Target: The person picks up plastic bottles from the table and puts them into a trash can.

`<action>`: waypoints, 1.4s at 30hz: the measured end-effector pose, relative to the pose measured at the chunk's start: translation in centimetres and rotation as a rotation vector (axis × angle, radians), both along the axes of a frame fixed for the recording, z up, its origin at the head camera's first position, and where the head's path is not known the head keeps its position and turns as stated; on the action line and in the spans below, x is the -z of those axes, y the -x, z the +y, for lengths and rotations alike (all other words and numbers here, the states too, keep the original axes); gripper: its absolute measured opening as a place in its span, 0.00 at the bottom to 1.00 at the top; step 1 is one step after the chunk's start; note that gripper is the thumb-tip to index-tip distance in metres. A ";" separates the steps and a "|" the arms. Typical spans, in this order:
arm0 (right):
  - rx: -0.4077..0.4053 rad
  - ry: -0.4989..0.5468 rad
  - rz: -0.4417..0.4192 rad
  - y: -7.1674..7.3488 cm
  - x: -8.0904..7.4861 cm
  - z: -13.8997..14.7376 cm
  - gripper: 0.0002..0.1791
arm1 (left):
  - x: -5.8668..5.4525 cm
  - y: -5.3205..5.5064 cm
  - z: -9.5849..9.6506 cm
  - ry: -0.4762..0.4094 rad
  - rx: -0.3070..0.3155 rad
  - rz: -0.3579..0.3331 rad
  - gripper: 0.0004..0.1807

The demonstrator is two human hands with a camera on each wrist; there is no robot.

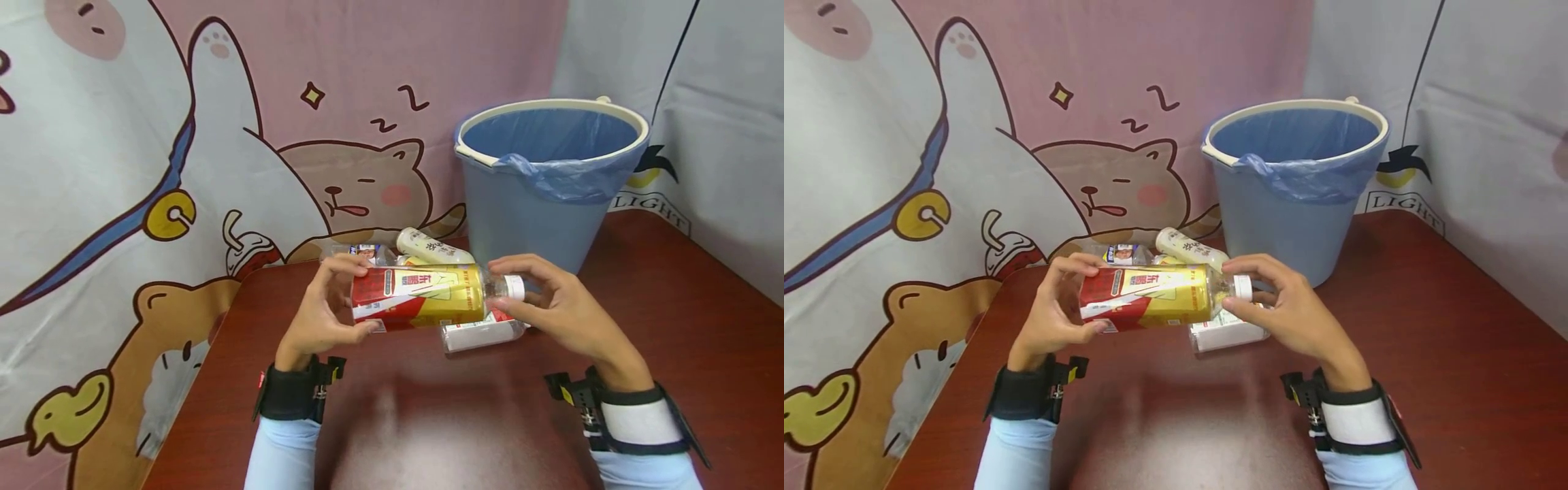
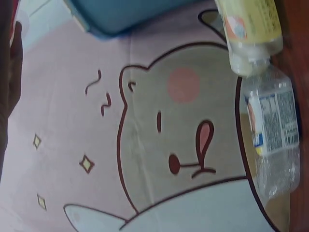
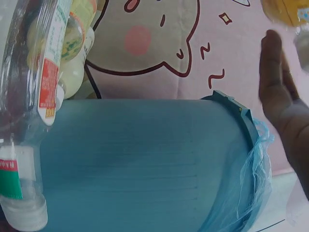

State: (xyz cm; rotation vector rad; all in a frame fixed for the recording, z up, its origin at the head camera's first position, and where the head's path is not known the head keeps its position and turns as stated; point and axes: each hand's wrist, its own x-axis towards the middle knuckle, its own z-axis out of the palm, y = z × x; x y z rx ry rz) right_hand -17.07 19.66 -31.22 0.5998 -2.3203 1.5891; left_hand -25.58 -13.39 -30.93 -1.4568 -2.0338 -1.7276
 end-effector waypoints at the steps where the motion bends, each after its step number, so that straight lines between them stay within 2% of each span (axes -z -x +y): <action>1: 0.006 -0.005 0.003 -0.1 0.0 0.0 0.22 | 0.1 0.0 0.3 -0.002 0.006 0.002 0.41; 6: 0.051 0.009 0.036 -0.2 0.0 0.3 0.18 | 0.4 -0.1 1.1 -0.015 0.022 0.011 0.42; 11: 0.061 0.075 0.050 -0.1 -0.1 0.6 0.16 | 0.3 -0.3 1.7 -0.001 0.012 0.041 0.42; 17: 0.055 0.111 0.047 -0.2 0.0 1.1 0.17 | 0.2 -0.3 2.2 0.021 0.022 0.042 0.39; 25: 0.055 0.106 0.046 -0.1 -0.1 1.3 0.16 | 0.3 -0.4 2.5 0.039 0.033 0.051 0.39; 29: 0.046 0.111 0.039 0.0 -0.2 1.3 0.15 | 0.4 -0.5 2.5 0.034 0.026 0.034 0.35; 34: 0.040 0.106 0.027 0.1 -0.3 1.2 0.14 | 0.5 -0.5 2.4 0.043 0.007 0.028 0.35; 38: 0.073 0.068 0.028 0.1 -0.4 1.1 0.14 | 0.6 -0.4 2.3 0.059 -0.007 0.036 0.35; 42: 0.107 0.069 0.025 0.1 -0.4 1.3 0.13 | 0.6 -0.3 2.6 0.079 -0.034 0.026 0.39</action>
